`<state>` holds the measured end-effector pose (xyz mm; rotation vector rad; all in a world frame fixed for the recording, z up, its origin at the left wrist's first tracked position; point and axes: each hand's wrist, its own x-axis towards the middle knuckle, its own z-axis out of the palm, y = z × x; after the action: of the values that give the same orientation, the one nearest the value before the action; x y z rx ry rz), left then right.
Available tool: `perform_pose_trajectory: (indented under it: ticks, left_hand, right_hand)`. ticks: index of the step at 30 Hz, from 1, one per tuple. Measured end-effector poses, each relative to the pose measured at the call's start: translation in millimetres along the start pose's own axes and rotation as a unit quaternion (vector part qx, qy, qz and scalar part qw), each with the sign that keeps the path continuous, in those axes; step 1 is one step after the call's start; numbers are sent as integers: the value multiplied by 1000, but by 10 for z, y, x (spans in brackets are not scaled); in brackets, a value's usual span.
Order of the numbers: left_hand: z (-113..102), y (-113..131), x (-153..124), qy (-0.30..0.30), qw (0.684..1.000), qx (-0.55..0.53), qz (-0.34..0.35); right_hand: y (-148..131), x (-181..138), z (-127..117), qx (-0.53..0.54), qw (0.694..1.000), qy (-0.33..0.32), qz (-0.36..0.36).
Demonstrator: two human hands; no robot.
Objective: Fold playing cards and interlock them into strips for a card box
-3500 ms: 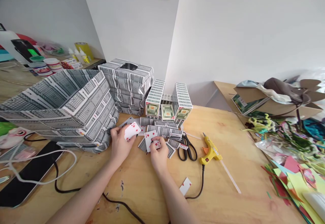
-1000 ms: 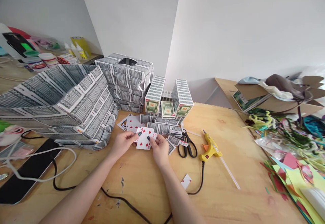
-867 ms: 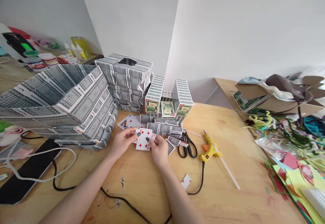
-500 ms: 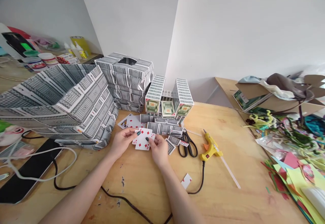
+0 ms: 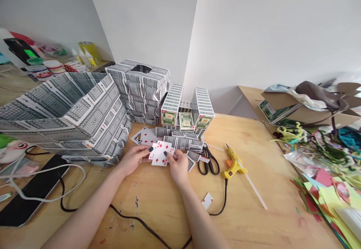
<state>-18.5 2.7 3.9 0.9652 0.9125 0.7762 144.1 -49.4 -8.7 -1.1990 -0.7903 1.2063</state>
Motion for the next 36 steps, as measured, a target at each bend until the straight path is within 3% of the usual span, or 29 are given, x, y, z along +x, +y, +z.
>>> perform_pose_trajectory:
  ticks: [11, 22, 36]
  left_hand:
    - [-9, 2, 17, -17, 1000, -10, -15]
    - [125, 65, -11, -6, 998, 68, 12]
    - [221, 45, -9, 80, 991, 107, 20]
  right_hand:
    - [8, -6, -7, 0, 1000, 1, -3]
    - [-6, -35, 28, -22, 1000, 10, -11]
    - [-9, -10, 25, 13, 1000, 6, 13]
